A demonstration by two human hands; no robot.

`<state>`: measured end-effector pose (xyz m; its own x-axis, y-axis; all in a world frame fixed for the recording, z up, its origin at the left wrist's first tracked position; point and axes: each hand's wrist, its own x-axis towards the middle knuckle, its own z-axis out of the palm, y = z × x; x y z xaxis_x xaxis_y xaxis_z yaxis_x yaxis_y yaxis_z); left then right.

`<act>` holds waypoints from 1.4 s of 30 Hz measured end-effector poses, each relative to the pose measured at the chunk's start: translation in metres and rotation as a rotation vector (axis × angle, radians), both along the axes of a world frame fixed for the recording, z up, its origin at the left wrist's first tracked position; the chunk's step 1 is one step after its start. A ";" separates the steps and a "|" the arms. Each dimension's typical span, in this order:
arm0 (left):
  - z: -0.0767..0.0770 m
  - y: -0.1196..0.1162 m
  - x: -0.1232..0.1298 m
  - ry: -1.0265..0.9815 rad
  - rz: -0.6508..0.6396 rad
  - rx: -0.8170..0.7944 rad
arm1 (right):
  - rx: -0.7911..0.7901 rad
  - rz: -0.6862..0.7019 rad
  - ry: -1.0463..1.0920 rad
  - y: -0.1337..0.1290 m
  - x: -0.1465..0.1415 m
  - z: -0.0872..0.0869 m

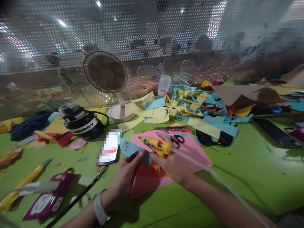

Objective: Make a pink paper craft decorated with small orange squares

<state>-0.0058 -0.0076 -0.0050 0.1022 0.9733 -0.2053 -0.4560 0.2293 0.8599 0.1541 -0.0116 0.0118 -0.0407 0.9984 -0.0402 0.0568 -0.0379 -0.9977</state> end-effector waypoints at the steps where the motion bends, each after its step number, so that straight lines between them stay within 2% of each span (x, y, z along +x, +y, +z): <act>1: -0.002 0.000 0.001 -0.013 0.006 -0.010 | 0.002 0.012 0.008 -0.001 -0.001 -0.002; 6: -0.010 0.001 0.002 -0.061 0.055 -0.053 | 0.015 0.034 0.093 -0.004 -0.007 -0.003; 9: -0.010 0.002 0.001 -0.067 0.028 -0.041 | 0.003 0.047 0.099 -0.004 -0.008 -0.002; 13: -0.006 0.001 -0.003 -0.100 -0.086 -0.049 | 0.040 0.009 0.004 -0.002 -0.004 0.000; 16: -0.002 0.001 -0.006 -0.095 -0.168 -0.073 | -0.030 -0.042 -0.086 0.002 0.000 0.005; 21: 0.006 0.011 -0.018 0.071 -0.354 -0.088 | -0.054 -0.084 -0.116 0.008 0.004 0.014; 25: 0.016 0.019 -0.031 0.259 -0.498 -0.107 | -0.064 -0.174 -0.069 0.011 0.005 0.015; 27: 0.021 0.020 -0.037 0.344 -0.509 -0.101 | -0.080 -0.187 -0.068 0.012 0.006 0.016; 30: 0.025 0.019 -0.044 0.389 -0.450 -0.077 | -0.095 -0.175 -0.068 0.011 0.006 0.020; 34: 0.024 0.016 -0.049 0.369 -0.378 -0.070 | -0.107 -0.120 -0.056 0.009 0.006 0.021; 37: 0.020 0.014 -0.051 0.356 -0.341 -0.045 | -0.117 -0.089 -0.052 0.009 0.007 0.015; 42: 0.011 0.012 -0.059 0.351 -0.437 0.041 | -0.123 -0.034 -0.045 0.011 0.006 0.004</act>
<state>-0.0652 0.0044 0.0062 0.4301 0.8638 -0.2625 -0.0114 0.2959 0.9551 0.1605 -0.0010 0.0160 -0.0021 0.9865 -0.1638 0.0983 -0.1628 -0.9817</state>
